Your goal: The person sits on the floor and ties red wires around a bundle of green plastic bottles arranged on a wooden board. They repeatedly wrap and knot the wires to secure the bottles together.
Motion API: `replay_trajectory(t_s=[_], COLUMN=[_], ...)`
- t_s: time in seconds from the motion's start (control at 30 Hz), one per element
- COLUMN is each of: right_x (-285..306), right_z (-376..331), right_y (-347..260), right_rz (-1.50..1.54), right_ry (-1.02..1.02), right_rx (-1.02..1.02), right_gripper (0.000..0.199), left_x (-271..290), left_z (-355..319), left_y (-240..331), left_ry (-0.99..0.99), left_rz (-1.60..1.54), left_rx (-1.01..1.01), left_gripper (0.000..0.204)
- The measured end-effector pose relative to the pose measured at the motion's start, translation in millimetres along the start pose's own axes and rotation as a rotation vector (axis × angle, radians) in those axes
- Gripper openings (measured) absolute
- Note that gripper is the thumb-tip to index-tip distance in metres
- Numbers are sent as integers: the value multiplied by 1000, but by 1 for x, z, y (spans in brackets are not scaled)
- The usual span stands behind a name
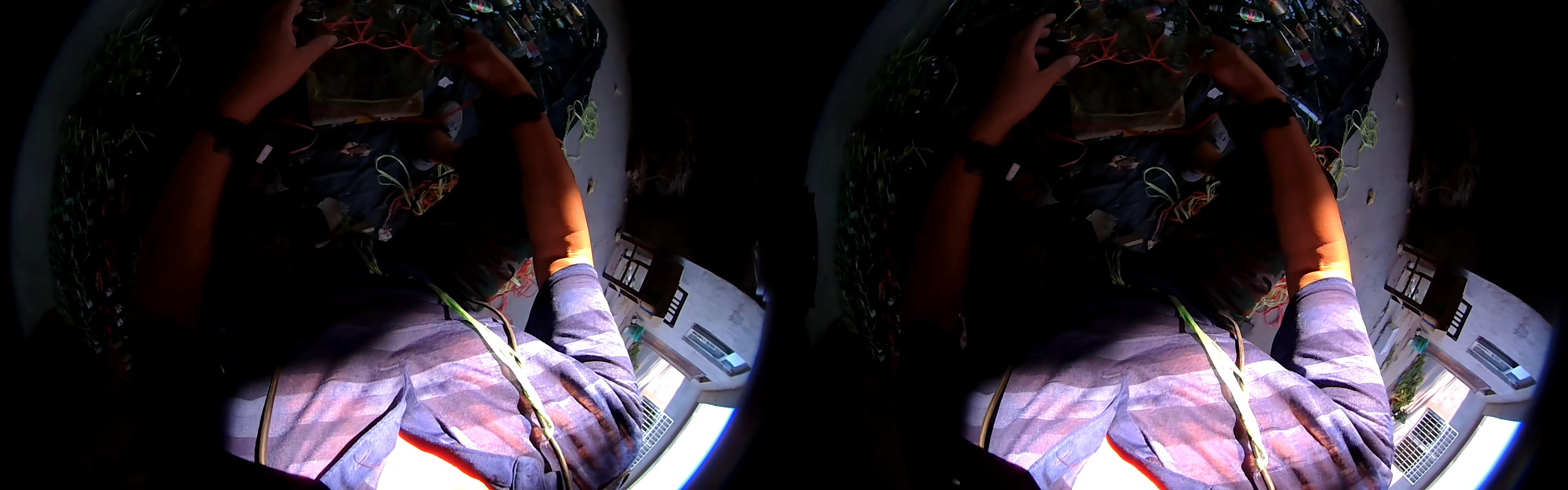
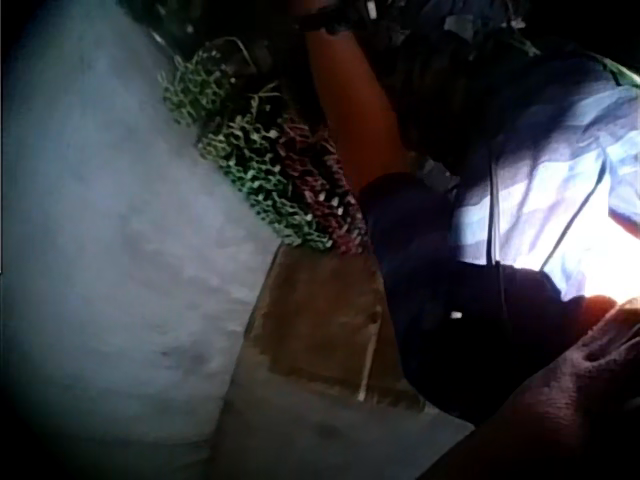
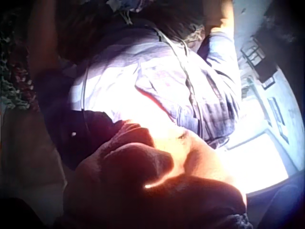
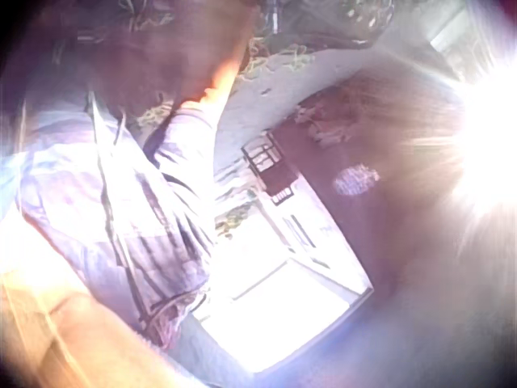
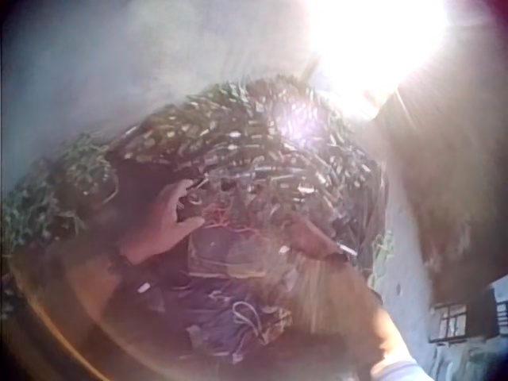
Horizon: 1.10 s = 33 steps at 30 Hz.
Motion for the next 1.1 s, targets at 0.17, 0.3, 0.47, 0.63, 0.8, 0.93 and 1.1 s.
replay_trajectory(t_s=[0.17, 0.3, 0.47, 0.63, 0.8, 0.93, 1.1], right_x=[-4, -8, -10, -8, -6, -7, -9], right_z=[-4, -5, -7, -3, -2, -3, -6], right_y=[-5, -20, -33, -15, -25, -30, -38], right_rz=[-7, 70, 64, 16, -46, -83, -166], right_ry=[-6, -14, 56, 22, 24, 31, 48], right_rx=[190, 108, 59, 138, 121, 110, 88], right_gripper=[32, 31, 29, 30, 31, 31, 32], left_x=[4, -4, -17, -21, -15, -22, -15], left_z=[-13, -8, -6, 7, 11, 9, 20], left_y=[9, 1, -3, -7, 7, 7, 2], left_ry=[-195, -177, -157, -211, -238, -190, -268], left_rz=[-90, -229, -72, -99, -57, -52, -77], left_rx=[172, 290, 158, 225, 227, 214, 230], left_gripper=[88, 92, 90, 83, 80, 81, 79])
Point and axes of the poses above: each hand's wrist, its own z-axis towards the middle knuckle, its own x-axis out of the back of the hand, y = z × x, the point moved 1 cm from there along z, towards the middle knuckle, and after that the axes turned 13 degrees about -y, right-handed, at the moved point
